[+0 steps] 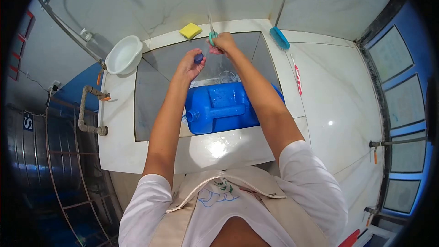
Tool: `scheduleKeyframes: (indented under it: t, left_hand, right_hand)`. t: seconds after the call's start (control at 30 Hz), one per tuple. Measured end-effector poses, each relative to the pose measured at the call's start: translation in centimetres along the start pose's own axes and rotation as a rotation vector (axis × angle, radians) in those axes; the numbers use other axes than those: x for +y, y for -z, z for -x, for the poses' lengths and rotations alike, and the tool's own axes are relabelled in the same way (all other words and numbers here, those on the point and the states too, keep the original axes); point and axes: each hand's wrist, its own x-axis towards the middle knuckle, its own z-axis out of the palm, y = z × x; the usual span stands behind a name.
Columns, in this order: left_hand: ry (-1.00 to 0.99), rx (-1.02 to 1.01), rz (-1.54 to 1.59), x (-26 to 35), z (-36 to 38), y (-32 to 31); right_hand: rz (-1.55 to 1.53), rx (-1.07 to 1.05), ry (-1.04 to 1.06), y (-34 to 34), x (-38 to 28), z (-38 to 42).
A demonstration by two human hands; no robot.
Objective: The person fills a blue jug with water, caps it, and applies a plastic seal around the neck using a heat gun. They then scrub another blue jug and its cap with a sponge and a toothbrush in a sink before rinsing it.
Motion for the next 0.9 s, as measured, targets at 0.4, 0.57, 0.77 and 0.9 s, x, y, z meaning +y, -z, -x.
scheduleKeyframes:
  t: [0.4, 0.57, 0.77, 0.9]
  left_hand:
    - [0.133, 0.068, -0.305, -2.4, -12.7, -3.6]
    - [0.053, 0.070, -0.432, -3.3, -12.1, -4.5]
    - [0.224, -0.275, -0.357, -3.6, -4.8, -6.6]
    - [0.326, -0.421, -0.186, -2.6, -0.7, -6.9]
  right_hand:
    - [1.477, 0.322, 0.114, 20.7, 4.2, 12.1]
    - [1.383, 0.084, -0.160, 23.0, 2.7, 15.0]
    - [1.254, -0.007, -0.199, 20.9, 1.4, 17.2]
    - [0.991, -0.021, -0.305, 22.8, 1.6, 16.5]
